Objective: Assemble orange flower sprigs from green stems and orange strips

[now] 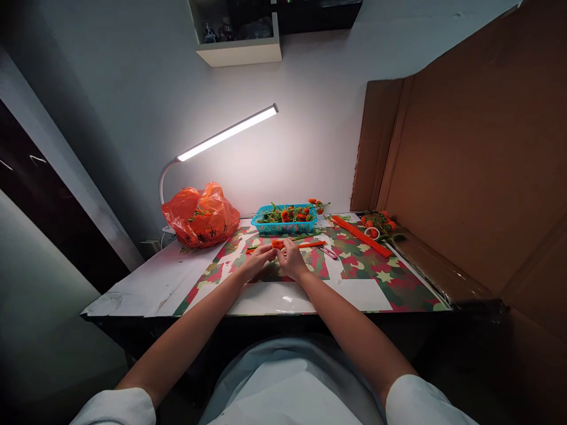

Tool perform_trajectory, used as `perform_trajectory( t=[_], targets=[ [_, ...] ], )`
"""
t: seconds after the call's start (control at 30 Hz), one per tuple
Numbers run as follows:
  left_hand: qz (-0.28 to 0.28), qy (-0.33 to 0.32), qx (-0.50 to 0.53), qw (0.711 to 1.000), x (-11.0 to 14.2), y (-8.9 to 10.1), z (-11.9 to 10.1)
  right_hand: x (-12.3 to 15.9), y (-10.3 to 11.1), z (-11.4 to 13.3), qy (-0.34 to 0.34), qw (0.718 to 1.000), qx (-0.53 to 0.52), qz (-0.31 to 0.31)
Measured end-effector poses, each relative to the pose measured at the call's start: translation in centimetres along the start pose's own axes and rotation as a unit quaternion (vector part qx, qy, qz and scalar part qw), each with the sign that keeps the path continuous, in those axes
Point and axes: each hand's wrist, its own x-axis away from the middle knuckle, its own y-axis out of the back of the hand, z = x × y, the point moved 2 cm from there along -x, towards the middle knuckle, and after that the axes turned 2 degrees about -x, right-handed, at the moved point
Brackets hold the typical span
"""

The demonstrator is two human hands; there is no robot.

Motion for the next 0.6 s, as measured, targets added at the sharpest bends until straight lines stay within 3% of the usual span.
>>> perform_trajectory(
  t=[0.37,0.5,0.6],
  targets=[
    [0.008,-0.021,-0.008,1.000,-0.5,0.0,0.5,-0.1,-0.2,-0.3,-0.011,1.000,-0.012,-0.005],
    [-0.070,-0.092,-0.102,0.988,-0.7,0.4,0.1,-0.2,0.6,0.3,-0.006,0.998,-0.026,-0.064],
    [-0.143,-0.156,-0.263,0.941,-0.4,0.9,-0.6,-0.2,1.6,0.9,0.002,0.993,-0.010,-0.116]
  ],
)
